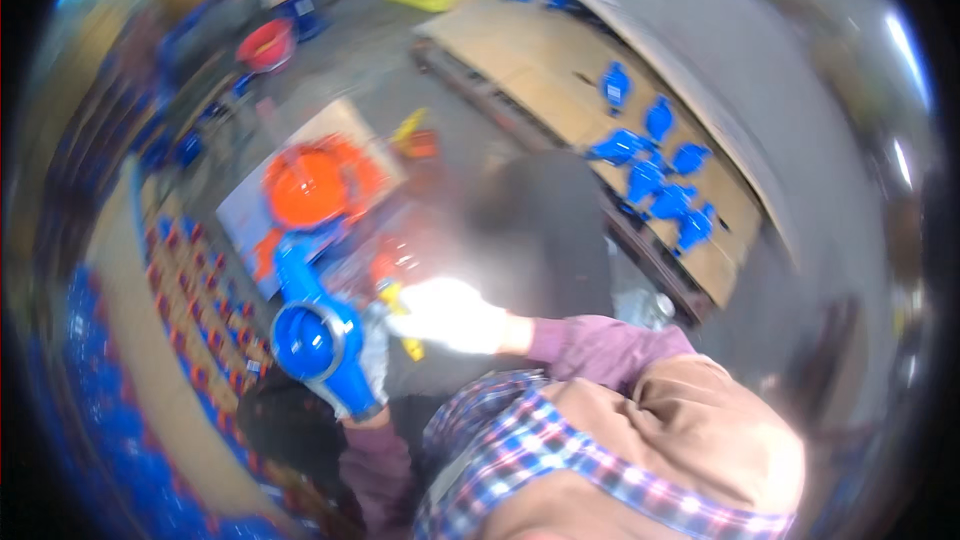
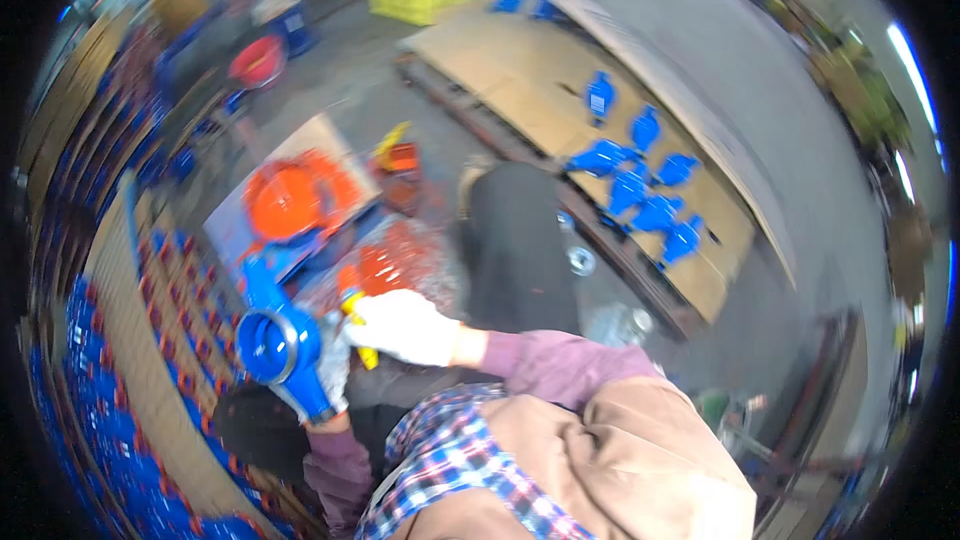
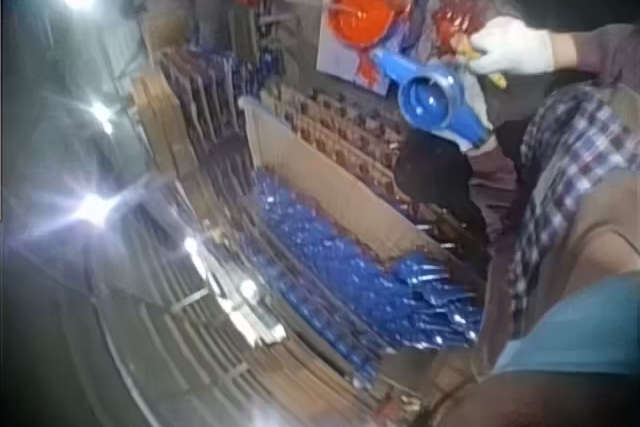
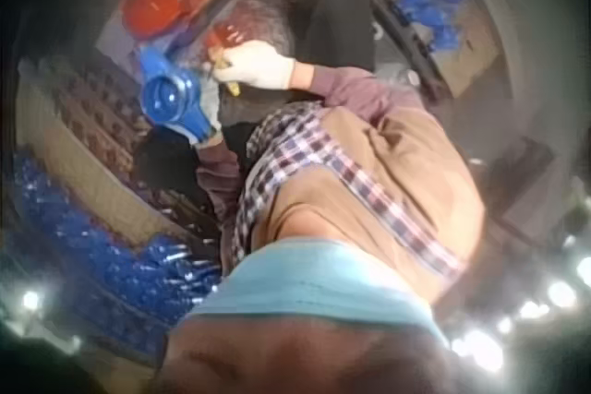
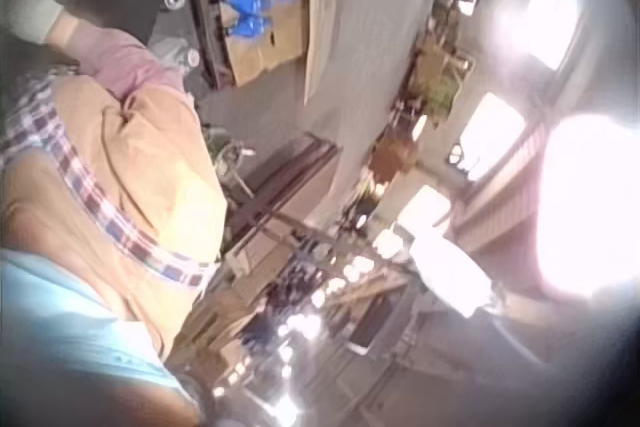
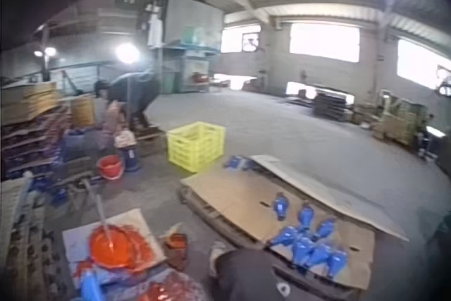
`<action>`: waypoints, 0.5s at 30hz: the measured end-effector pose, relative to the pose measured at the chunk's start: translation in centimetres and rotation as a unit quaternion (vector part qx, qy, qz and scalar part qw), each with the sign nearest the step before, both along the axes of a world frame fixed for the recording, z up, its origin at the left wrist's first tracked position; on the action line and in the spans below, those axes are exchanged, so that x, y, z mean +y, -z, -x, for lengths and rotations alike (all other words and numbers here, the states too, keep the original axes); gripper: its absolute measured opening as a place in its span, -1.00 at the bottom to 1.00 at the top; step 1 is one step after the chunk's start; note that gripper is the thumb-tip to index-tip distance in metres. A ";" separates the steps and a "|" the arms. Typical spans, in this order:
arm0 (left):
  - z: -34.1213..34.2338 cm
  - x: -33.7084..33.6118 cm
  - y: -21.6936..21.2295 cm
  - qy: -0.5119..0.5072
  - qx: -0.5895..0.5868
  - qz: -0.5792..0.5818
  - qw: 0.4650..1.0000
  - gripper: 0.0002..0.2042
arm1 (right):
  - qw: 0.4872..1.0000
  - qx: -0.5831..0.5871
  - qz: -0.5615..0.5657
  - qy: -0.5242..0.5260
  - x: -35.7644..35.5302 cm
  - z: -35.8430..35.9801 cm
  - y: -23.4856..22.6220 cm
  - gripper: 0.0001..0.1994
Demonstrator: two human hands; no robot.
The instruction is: The person applies red paint to blue industrial components using a paint brush and a spray can.
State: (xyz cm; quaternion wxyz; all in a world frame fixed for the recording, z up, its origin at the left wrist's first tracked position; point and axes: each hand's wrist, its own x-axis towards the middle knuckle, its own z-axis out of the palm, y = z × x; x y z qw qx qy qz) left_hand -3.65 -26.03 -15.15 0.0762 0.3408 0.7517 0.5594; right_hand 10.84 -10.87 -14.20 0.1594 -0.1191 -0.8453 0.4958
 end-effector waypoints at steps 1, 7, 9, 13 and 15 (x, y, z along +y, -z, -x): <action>-0.3 0.5 -0.1 0.013 -0.114 -0.074 0.991 -0.66 | 0.999 0.008 -0.035 -0.004 -0.2 0.0 0.4 -0.61; -0.9 0.4 0.6 0.149 -0.441 -0.296 0.834 -0.54 | 0.960 0.013 -0.278 -0.034 -2.8 0.8 1.9 -0.79; -0.1 -0.1 1.7 0.232 -0.468 -0.289 0.802 -0.44 | 0.953 0.075 -0.294 -0.023 -3.0 0.4 1.3 -0.84; 0.7 -1.3 3.4 0.084 -0.319 -0.170 0.929 -0.39 | 0.929 0.163 -0.321 0.088 1.0 -3.5 -0.7 -0.78; 1.0 -1.4 3.7 0.167 -0.504 -0.302 0.792 -0.40 | 0.924 0.176 -0.227 0.253 5.6 -6.8 -0.3 -0.82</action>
